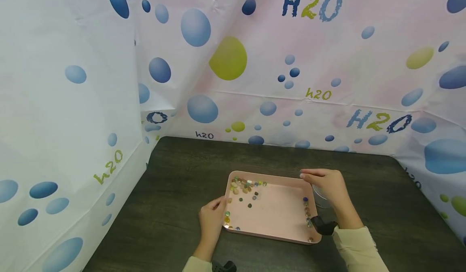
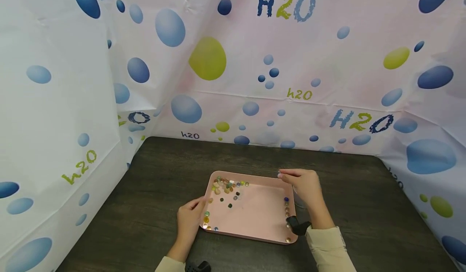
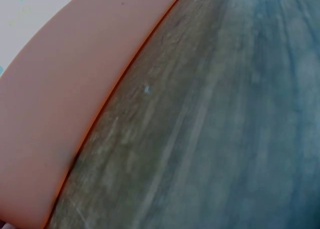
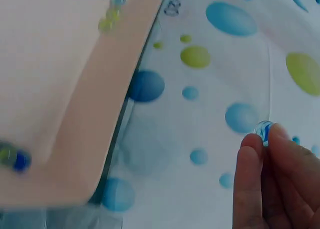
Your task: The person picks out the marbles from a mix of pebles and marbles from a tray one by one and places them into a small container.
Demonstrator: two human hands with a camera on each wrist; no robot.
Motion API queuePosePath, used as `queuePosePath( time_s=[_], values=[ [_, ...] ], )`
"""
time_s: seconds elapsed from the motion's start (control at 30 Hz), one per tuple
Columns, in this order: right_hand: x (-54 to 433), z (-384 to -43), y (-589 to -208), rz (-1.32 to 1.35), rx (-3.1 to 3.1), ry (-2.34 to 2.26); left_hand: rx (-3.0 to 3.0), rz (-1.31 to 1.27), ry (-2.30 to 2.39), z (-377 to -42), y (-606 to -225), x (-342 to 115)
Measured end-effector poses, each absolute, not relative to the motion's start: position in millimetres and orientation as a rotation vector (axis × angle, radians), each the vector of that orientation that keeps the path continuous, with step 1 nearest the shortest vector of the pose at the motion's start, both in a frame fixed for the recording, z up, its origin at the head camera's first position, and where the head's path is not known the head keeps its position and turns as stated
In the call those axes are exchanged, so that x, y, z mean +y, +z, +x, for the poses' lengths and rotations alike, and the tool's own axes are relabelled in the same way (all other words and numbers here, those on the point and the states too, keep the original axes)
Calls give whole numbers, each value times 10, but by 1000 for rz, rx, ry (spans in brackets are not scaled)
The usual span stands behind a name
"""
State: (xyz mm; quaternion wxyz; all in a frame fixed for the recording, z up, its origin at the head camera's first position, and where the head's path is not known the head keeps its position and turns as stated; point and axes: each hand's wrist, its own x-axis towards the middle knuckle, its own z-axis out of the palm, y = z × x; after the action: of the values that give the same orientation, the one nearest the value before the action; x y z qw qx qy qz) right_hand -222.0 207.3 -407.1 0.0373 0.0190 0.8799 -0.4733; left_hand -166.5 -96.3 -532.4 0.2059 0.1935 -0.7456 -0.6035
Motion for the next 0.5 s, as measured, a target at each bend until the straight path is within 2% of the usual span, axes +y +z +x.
queuePosePath(
  time_s=[0.23,0.5],
  values=[
    [2471,-2152,-4090,243,2729,-1465,-2086,507,-1670,-1655,-5318,-977],
    [2668,-2115,-4182,356,2737,-1386,-2081,529,-1694,-1653,-5327,-963]
  ],
)
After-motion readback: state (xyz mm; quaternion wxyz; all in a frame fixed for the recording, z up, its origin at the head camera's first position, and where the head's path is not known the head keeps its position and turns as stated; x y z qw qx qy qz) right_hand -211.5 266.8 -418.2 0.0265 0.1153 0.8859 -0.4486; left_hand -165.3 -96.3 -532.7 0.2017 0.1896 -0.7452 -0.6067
